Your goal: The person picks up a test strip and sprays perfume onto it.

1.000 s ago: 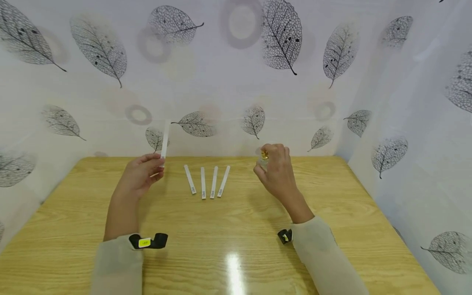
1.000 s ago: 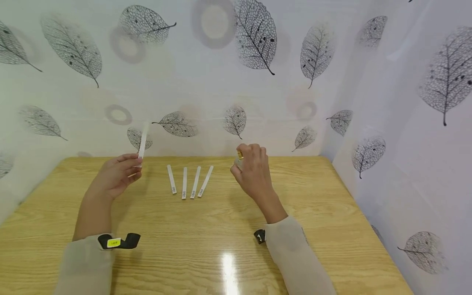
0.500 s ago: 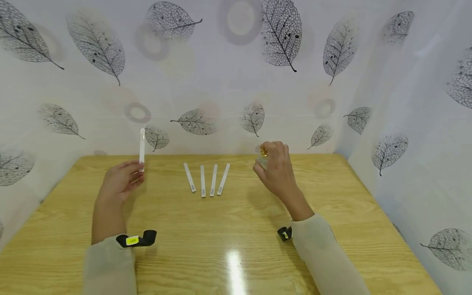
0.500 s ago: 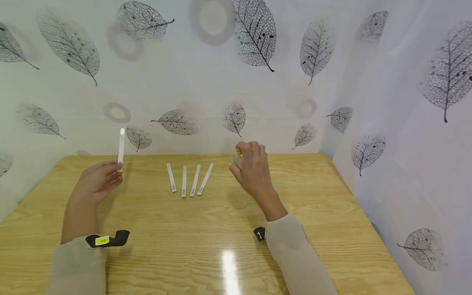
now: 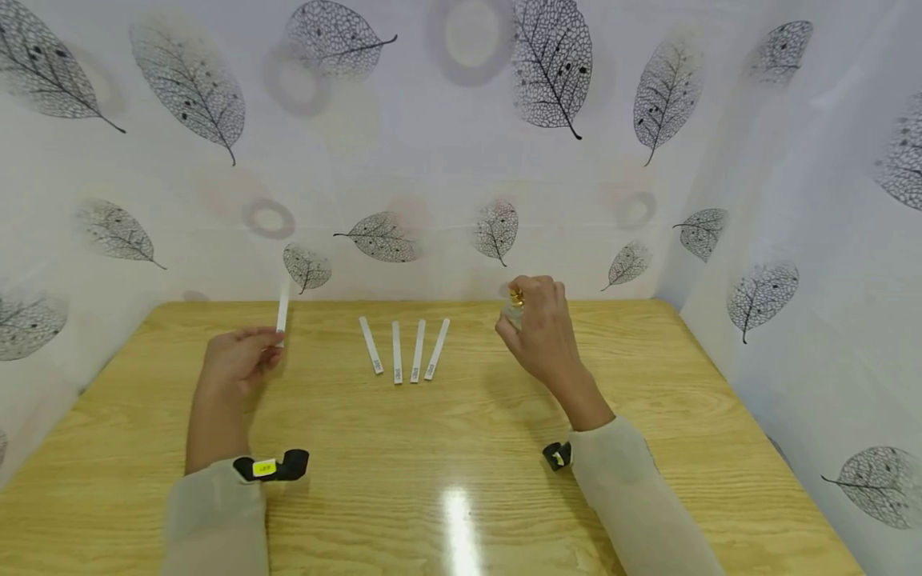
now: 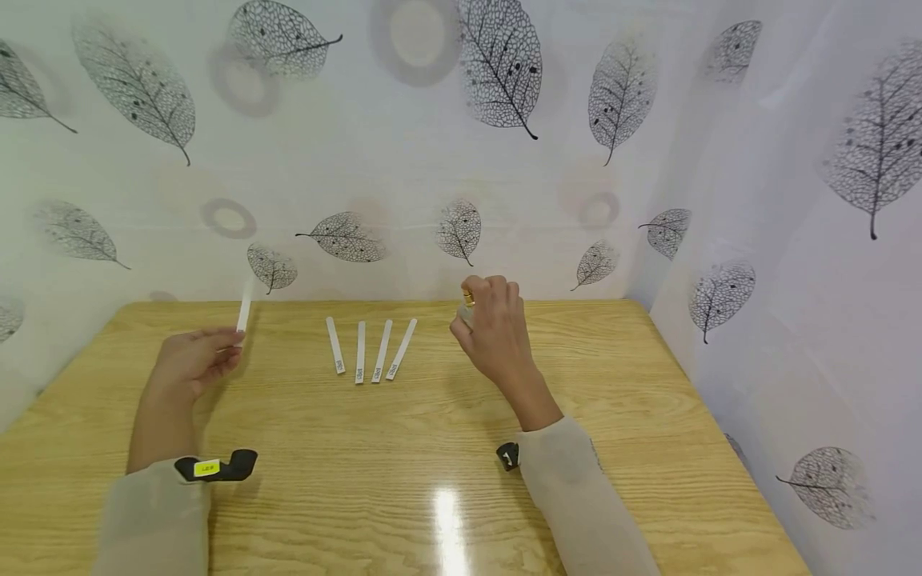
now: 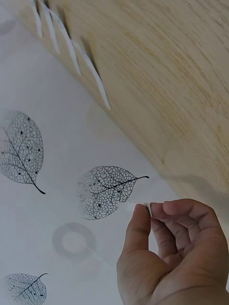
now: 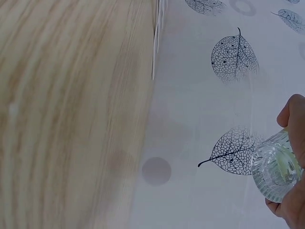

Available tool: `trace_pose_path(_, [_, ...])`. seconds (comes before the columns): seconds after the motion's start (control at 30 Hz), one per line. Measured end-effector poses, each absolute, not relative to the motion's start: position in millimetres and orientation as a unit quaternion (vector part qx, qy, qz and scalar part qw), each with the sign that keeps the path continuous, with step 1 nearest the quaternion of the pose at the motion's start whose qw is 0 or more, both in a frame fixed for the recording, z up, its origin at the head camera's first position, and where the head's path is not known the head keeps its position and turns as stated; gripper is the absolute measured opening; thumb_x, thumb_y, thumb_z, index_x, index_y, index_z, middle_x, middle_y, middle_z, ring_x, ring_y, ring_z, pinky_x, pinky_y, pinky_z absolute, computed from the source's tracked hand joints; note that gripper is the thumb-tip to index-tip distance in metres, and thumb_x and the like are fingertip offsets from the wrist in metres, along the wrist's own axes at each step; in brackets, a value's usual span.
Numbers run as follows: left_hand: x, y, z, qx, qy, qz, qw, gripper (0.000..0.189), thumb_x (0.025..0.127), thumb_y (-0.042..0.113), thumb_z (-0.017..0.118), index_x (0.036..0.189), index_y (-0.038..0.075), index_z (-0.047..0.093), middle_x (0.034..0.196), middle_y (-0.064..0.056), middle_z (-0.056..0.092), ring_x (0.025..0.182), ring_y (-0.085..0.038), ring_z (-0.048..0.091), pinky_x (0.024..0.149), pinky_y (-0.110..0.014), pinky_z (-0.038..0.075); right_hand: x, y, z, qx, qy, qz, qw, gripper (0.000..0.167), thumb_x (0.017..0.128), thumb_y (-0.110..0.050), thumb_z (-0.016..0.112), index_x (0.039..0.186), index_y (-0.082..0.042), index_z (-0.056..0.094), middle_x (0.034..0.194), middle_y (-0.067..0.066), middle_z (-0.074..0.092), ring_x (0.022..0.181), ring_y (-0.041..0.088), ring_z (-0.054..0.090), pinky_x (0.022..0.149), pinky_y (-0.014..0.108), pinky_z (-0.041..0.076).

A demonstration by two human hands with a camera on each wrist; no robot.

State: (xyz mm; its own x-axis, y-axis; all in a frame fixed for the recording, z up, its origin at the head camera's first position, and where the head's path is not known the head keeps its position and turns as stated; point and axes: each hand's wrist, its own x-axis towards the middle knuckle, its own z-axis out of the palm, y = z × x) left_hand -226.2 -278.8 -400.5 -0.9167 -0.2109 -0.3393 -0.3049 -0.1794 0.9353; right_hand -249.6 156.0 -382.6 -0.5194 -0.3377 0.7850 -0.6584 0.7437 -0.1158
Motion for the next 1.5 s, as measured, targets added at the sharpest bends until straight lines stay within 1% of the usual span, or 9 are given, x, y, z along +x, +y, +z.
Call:
trace_pose_path(0.2, [-227, -279, -406, -0.200, 0.671, 0.713, 0.031, 0.011, 0.098, 0.005, 0.067, 0.089, 0.010, 0.071, 0.080, 0.003, 0.069, 0.071, -0.009, 0.066, 0.064, -0.022, 0.057, -249, 157, -383, 0.282, -0.851, 0.203, 0.393, 0.041, 0.089, -0.004, 0.066, 0.123, -0.004, 0.042, 0.104, 0.019, 0.048, 0.084, 0.033, 0.043, 0.073, 0.044, 0.036])
trace_pose_path(0.27, [-228, -279, -408, -0.198, 0.681, 0.705, 0.033, 0.007, 0.098, 0.005, 0.068, 0.092, 0.007, 0.071, 0.079, 0.002, 0.069, 0.071, -0.009, 0.066, 0.064, -0.022, 0.058, -249, 157, -383, 0.281, -0.853, 0.203, 0.390, 0.040, 0.090, -0.004, 0.065, 0.123, -0.004, 0.042, 0.104, 0.019, 0.048, 0.084, 0.033, 0.043, 0.073, 0.044, 0.036])
trace_pose_path(0.33, [-228, -279, -410, -0.199, 0.703, 0.682, 0.032, 0.006, 0.098, 0.005, 0.067, 0.101, 0.002, 0.071, 0.079, 0.002, 0.069, 0.071, -0.009, 0.066, 0.064, -0.023, 0.058, -249, 157, -383, 0.283, -0.854, 0.202, 0.388, 0.040, 0.091, -0.004, 0.065, 0.123, -0.004, 0.042, 0.105, 0.019, 0.048, 0.084, 0.033, 0.043, 0.073, 0.045, 0.036])
trace_pose_path(0.43, [-228, -279, -413, -0.204, 0.746, 0.633, 0.032, 0.022, 0.099, 0.007, 0.065, 0.117, -0.006, 0.068, 0.079, 0.003, 0.069, 0.071, -0.008, 0.066, 0.064, -0.023, 0.058, -249, 157, -382, 0.285, -0.854, 0.201, 0.387, 0.039, 0.091, -0.004, 0.063, 0.123, -0.004, 0.042, 0.105, 0.018, 0.048, 0.084, 0.032, 0.043, 0.073, 0.045, 0.036])
trace_pose_path(0.53, [-229, -279, -416, -0.211, 0.777, 0.592, 0.033, 0.031, 0.100, 0.009, 0.064, 0.126, -0.008, 0.065, 0.080, 0.004, 0.070, 0.072, -0.007, 0.066, 0.065, -0.024, 0.059, -249, 157, -382, 0.283, -0.854, 0.201, 0.388, 0.039, 0.091, -0.005, 0.064, 0.123, -0.004, 0.042, 0.104, 0.018, 0.048, 0.084, 0.032, 0.043, 0.072, 0.044, 0.036])
trace_pose_path(0.77, [-231, -277, -419, -0.215, 0.795, 0.567, 0.027, 0.029, 0.097, 0.009, 0.068, 0.121, -0.009, 0.069, 0.076, 0.003, 0.070, 0.068, -0.008, 0.066, 0.063, -0.024, 0.059, -249, 156, -382, 0.283, -0.854, 0.205, 0.386, 0.039, 0.092, -0.005, 0.064, 0.124, -0.004, 0.042, 0.104, 0.018, 0.047, 0.083, 0.032, 0.042, 0.072, 0.044, 0.035])
trace_pose_path(0.97, [-229, -274, -420, -0.221, 0.829, 0.514, 0.010, 0.027, 0.088, 0.009, 0.075, 0.109, -0.009, 0.075, 0.069, 0.005, 0.067, 0.062, -0.009, 0.063, 0.057, -0.024, 0.055, -249, 157, -382, 0.286, -0.852, 0.206, 0.387, 0.038, 0.092, -0.005, 0.063, 0.124, -0.004, 0.042, 0.103, 0.018, 0.048, 0.083, 0.032, 0.041, 0.071, 0.044, 0.035])
trace_pose_path(1.17, [-224, -271, -417, -0.209, 0.876, 0.436, -0.003, 0.027, 0.085, 0.015, 0.076, 0.101, -0.007, 0.078, 0.063, 0.004, 0.068, 0.067, -0.015, 0.059, 0.058, -0.027, 0.048, -250, 156, -382, 0.287, -0.852, 0.207, 0.385, 0.038, 0.092, -0.004, 0.063, 0.124, -0.003, 0.041, 0.105, 0.019, 0.047, 0.084, 0.033, 0.042, 0.073, 0.045, 0.035])
trace_pose_path(1.5, [-223, -271, -416, -0.211, 0.885, 0.415, 0.004, 0.027, 0.084, 0.019, 0.077, 0.097, -0.005, 0.078, 0.061, 0.003, 0.067, 0.069, -0.020, 0.060, 0.059, -0.028, 0.047, -251, 158, -383, 0.293, -0.847, 0.222, 0.384, 0.039, 0.092, -0.004, 0.064, 0.124, -0.003, 0.042, 0.108, 0.019, 0.047, 0.085, 0.033, 0.042, 0.076, 0.046, 0.035])
